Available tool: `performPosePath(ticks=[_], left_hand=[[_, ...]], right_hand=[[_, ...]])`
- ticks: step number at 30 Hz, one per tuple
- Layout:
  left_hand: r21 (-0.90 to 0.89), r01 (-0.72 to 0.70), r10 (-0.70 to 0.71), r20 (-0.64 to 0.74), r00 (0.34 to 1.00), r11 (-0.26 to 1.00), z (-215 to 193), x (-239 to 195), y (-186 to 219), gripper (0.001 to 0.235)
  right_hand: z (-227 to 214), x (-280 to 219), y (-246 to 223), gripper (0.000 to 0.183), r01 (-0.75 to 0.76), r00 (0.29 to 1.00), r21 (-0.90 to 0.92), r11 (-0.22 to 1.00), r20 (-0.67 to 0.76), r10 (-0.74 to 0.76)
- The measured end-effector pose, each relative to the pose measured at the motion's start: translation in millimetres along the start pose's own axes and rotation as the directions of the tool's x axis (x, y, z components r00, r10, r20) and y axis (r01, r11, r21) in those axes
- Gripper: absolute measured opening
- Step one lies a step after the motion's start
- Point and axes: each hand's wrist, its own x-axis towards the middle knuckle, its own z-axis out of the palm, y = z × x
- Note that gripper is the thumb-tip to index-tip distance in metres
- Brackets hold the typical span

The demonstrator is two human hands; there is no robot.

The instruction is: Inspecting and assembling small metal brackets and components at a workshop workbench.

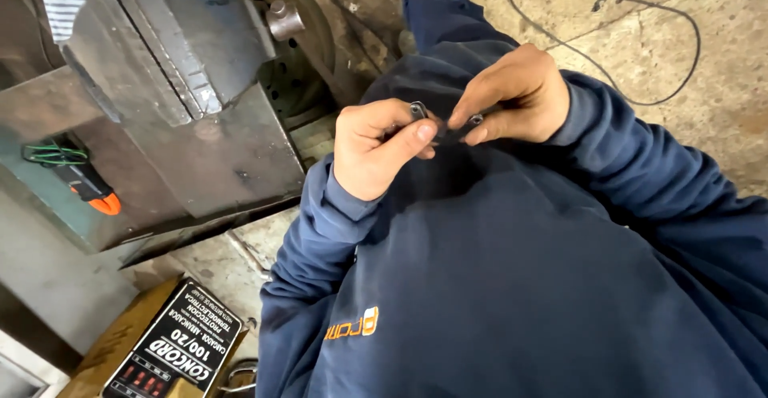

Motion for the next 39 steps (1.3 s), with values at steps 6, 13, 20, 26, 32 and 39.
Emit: performPosePath(ticks=[6, 13, 20, 26, 32, 39], left_hand=[[0.372, -0.23, 0.266, -0.049, 0.963, 0.899, 2, -1, 18, 0.012], [0.441, -0.294, 0.346, -0.04, 0.937, 0.848, -2, 0, 20, 0.008], [0.221, -0.102, 0.139, -0.16, 0.977, 0.97, -5, 1, 7, 0.015], [0.196, -0.055, 0.084, -0.142, 0.986, 0.979, -18, 0, -2, 0.017], [0.073, -0.05, 0.061, -0.169, 0.984, 0.996, -28, -3, 3, 0.019], [0.165, -0.082, 0.111, -0.174, 0.979, 0.983, -22, -3, 8, 0.012]], right_hand=[[11, 9, -27, 0.023, -0.121, 0.992, -0.381, 0.917, -0.077, 0.099], [25, 11, -32, 0.013, -0.25, 0.963, -0.383, 0.889, -0.19, 0.188], [30, 26, -36, 0.012, -0.383, 0.913, -0.209, 0.9, -0.232, 0.335], [30, 33, -37, 0.014, -0.409, 0.905, -0.229, 0.883, -0.226, 0.361], [28, 34, -35, 0.015, -0.416, 0.904, -0.234, 0.879, -0.209, 0.372], [28, 34, -35, 0.015, -0.373, 0.923, -0.237, 0.897, -0.196, 0.332]])
